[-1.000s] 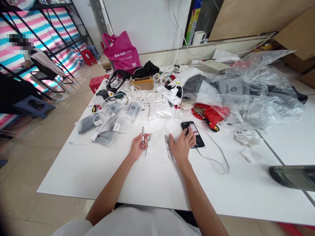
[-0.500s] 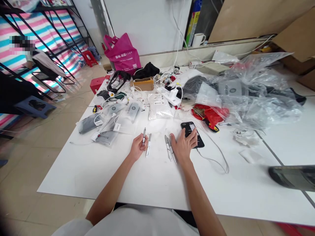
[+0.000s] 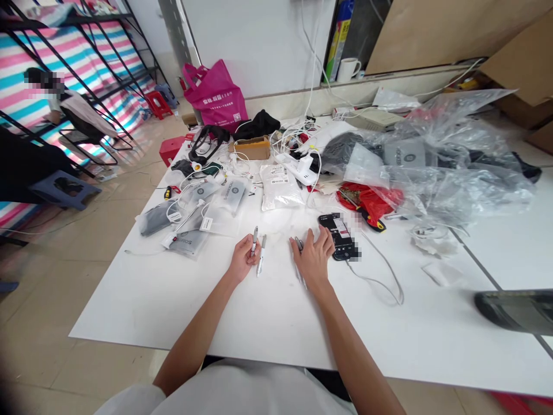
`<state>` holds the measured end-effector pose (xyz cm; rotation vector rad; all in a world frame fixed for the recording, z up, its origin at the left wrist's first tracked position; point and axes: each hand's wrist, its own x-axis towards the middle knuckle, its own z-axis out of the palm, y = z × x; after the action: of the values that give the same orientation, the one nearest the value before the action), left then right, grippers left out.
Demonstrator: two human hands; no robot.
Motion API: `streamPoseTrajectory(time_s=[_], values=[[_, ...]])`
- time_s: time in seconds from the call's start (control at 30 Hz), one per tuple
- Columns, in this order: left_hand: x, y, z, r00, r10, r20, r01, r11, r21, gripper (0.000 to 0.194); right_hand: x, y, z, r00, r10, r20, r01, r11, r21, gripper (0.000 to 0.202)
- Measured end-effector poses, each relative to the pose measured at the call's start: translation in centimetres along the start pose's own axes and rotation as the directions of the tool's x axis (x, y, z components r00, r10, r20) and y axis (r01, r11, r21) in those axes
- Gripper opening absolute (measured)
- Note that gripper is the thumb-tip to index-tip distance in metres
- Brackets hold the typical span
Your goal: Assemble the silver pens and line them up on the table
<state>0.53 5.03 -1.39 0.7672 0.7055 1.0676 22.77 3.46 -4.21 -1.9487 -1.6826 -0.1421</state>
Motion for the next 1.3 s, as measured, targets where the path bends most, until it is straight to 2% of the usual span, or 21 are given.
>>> streamPoseTrajectory(time_s=[0.2,0.4,0.53,0.7,0.93,1.03,1.13,1.2,1.3], values=[[0.08,-0.08,0.09,0.999,0.000,-0.034,-0.001,1.000,-0.020,0.051,-0.10,0.00,0.28,0.999,0.033,0.006,-0.033,0.999,-0.033,0.067],[0.00,0.18,0.28,0.999,0.037,-0.035,-0.037,0.999,-0.023,0.042,-0.27,-0.66,0.08,0.997,0.072,0.023,-0.072,0.997,-0.029,0.066],[-0.02,0.13,0.12,1.000,0.004,-0.013,-0.004,1.000,-0.020,0.044,-0.35,-0.68,0.29,0.994,0.100,0.035,-0.099,0.995,-0.023,0.069],[0.00,0.15,0.20,0.999,-0.032,-0.037,0.031,0.999,-0.030,0.051,-0.42,-0.45,0.61,0.993,0.115,0.035,-0.114,0.993,-0.023,0.072],[0.01,0.05,0.18,1.000,0.018,-0.020,-0.019,0.999,-0.027,0.046,-0.31,-0.14,0.83,0.989,0.134,0.054,-0.134,0.991,-0.005,0.074],[0.00,0.12,0.16,1.000,-0.018,-0.012,0.018,1.000,-0.012,0.049,-0.06,-0.03,0.71,0.992,0.110,0.070,-0.110,0.994,0.001,0.072],[0.03,0.21,0.23,0.999,-0.043,-0.032,0.043,0.999,-0.025,0.054,0.19,-0.07,0.42,0.996,0.036,0.087,-0.035,0.999,-0.003,0.066],[0.04,0.23,0.29,0.999,-0.032,-0.039,0.030,0.999,-0.045,0.056,0.25,-0.18,0.23,0.996,0.008,0.085,-0.007,1.000,-0.012,0.064],[0.03,0.17,0.33,0.999,0.006,-0.050,-0.008,0.999,-0.038,0.047,0.18,-0.37,0.05,0.998,0.010,0.066,-0.010,1.000,-0.009,0.064]])
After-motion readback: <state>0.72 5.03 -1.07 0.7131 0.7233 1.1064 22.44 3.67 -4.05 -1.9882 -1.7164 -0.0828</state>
